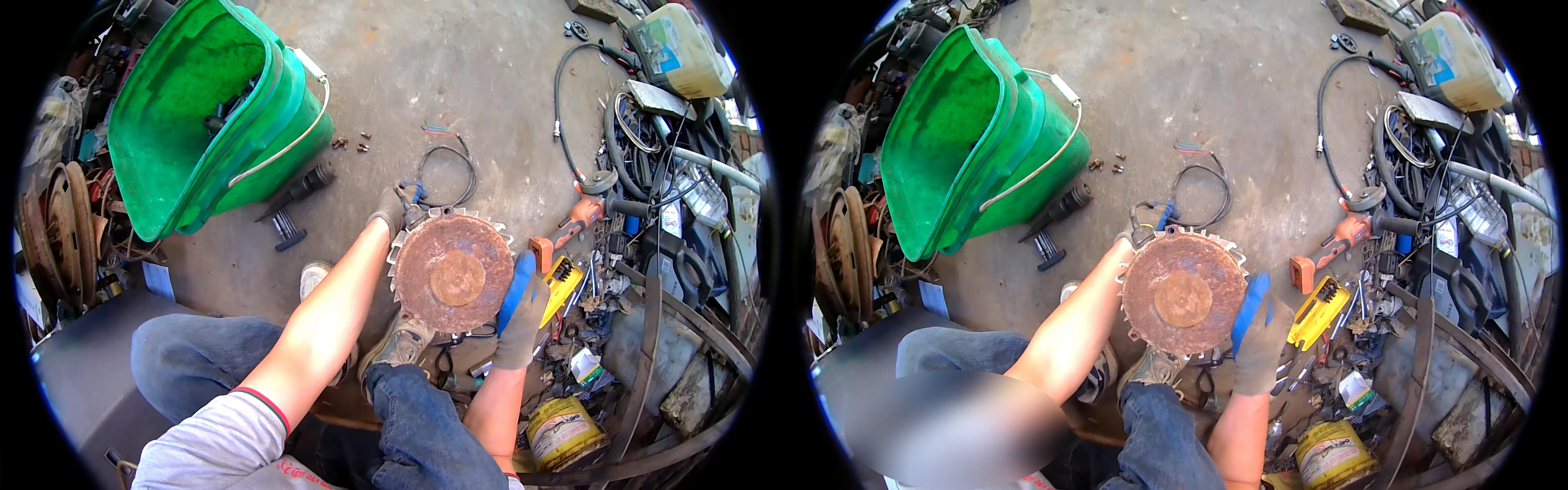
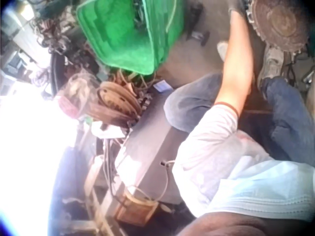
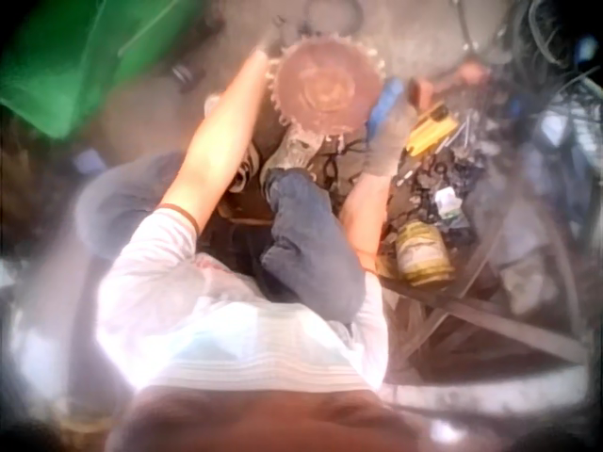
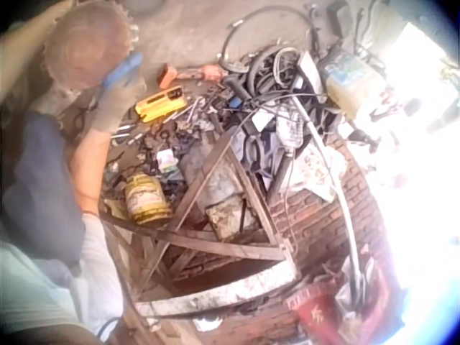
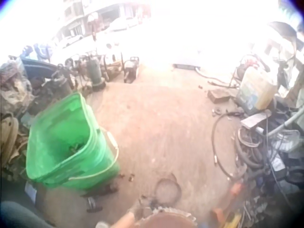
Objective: The person disassembles an electric motor while sitting on the floor. They use a power drill to remove bolts, a screwdriver to pry off a cover, and a heat gun to loosen components. The person separates the motor into its main parts, including the stator and rotor, and places them on the floor.
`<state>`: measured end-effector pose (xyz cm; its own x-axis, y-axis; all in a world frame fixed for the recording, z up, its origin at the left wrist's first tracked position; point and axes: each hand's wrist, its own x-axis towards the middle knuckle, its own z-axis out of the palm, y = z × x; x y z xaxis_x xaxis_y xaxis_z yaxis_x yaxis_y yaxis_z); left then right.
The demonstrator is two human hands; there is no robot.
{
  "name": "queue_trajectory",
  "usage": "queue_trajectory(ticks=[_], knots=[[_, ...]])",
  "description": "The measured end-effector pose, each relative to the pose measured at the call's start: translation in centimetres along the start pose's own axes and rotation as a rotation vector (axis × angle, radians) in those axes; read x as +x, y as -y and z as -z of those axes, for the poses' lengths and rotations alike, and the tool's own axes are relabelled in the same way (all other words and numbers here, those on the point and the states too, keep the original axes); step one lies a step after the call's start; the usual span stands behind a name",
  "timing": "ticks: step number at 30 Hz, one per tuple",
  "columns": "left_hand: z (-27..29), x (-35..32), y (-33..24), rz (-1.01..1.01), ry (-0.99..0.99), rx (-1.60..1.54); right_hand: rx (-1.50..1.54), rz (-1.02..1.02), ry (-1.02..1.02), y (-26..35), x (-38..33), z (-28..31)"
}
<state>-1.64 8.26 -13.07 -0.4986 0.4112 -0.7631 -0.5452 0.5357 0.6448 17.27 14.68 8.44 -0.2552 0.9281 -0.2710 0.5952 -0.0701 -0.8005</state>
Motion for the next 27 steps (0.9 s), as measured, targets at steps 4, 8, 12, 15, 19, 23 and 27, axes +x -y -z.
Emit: queue_trajectory(ticks=[4, 8, 12, 15, 19, 23, 27], knots=[[2.4, -5.7, -3.4, 0.082, 0.345, -0.859, 0.06, -0.048, -0.033, -0.7, 0.6, 0.4], [2.8, -11.1, -4.0, -0.06, 0.312, -0.774, 0.141, -0.04, 0.015, -1.0, 1.1, 1.2], [3.2, -13.1, -6.9, -0.23, 0.332, -0.253, 0.413, -0.072, 0.03, -0.7, 1.2, 0.6], [3.2, -13.6, -10.0, -0.126, 0.441, -0.114, 0.595, -0.019, 0.029, 0.2, 0.3, -0.5], [3.6, -11.7, -11.0, -0.231, 0.559, -0.046, 0.818, -0.022, 0.224, -2.3, 0.5, 0.4], [2.1, -13.9, -9.9, -0.541, 0.372, 0.075, 0.835, -0.062, 0.194, -2.3, 0.0, -0.3], [1.8, -15.1, -9.4, -0.406, 0.402, -0.185, 0.864, 0.077, 0.187, -4.4, -1.6, -1.6]])
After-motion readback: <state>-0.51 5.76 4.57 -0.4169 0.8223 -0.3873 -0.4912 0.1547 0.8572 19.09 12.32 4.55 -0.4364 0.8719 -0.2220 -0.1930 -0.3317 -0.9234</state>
